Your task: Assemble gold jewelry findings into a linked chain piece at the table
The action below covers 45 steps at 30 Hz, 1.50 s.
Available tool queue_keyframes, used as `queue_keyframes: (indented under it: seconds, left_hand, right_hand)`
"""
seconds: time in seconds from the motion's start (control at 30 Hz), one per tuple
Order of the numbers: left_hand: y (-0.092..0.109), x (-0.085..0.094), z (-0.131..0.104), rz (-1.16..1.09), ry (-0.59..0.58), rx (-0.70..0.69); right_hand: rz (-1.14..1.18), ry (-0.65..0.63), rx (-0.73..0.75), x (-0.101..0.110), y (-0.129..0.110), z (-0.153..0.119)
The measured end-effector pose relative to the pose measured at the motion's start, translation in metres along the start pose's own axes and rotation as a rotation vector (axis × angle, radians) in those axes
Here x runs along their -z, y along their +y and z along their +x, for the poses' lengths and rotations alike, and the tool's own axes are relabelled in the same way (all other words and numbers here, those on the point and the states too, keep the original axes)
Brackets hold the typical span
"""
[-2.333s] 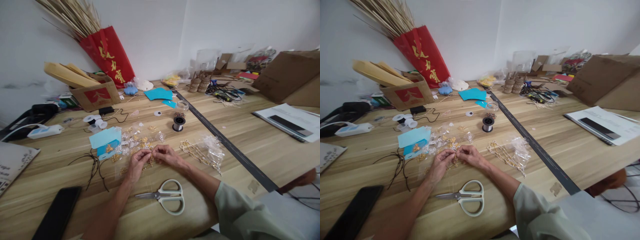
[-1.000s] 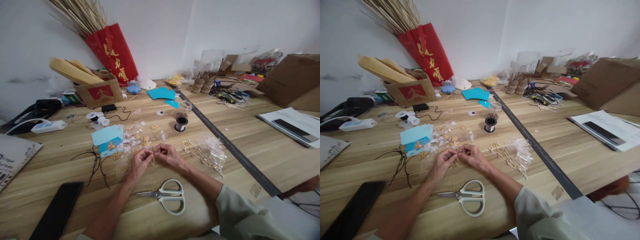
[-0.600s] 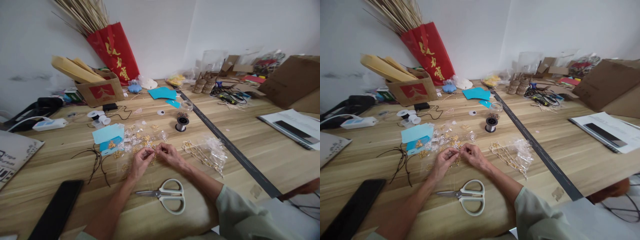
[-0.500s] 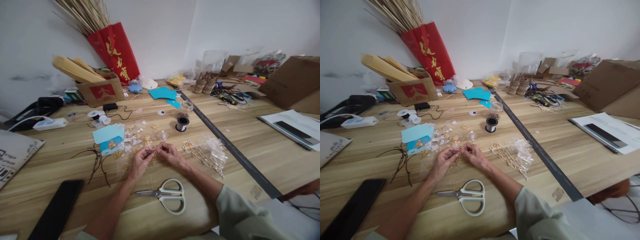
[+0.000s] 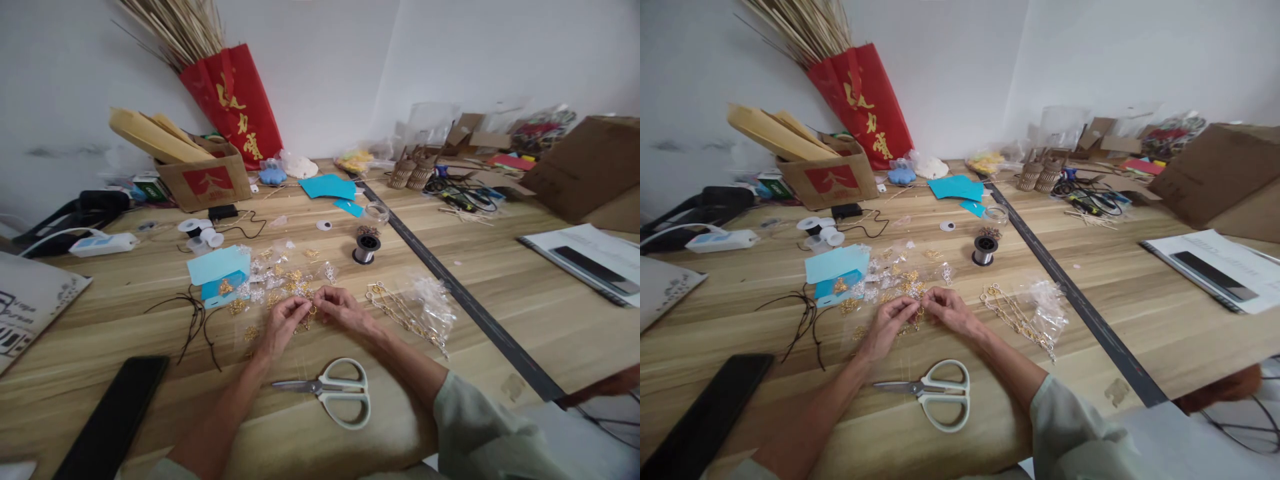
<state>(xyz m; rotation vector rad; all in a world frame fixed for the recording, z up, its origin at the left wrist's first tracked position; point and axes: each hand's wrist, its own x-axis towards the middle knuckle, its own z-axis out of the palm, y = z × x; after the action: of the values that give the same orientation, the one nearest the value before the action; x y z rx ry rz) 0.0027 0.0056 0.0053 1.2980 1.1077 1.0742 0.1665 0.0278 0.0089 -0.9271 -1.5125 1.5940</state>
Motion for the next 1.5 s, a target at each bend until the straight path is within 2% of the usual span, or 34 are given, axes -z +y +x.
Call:
queue_keyframes:
  seconds: [0.33, 0.5, 0.83, 1.2, 1.5]
  left_hand:
    - [-0.006, 0.005, -0.001, 0.040, -0.036, -0.045]
    - [-0.008, 0.006, 0.000, -0.001, -0.020, -0.024]
    - [0.001, 0.001, -0.001, -0.090, 0.001, 0.096]
    - [0.004, 0.000, -0.002, -0.031, -0.018, 0.058]
    - [0.004, 0.001, -0.002, -0.058, -0.025, 0.083]
  right_hand:
    - [-0.050, -0.076, -0.034, 0.001, -0.009, -0.004]
    - [-0.060, -0.082, -0.039, 0.001, -0.008, -0.005]
    - [-0.067, -0.071, -0.027, 0.001, -0.010, -0.005]
    - [-0.023, -0.049, -0.052, 0.001, -0.011, -0.004]
    - [-0.021, -0.020, -0.062, 0.005, -0.010, -0.001]
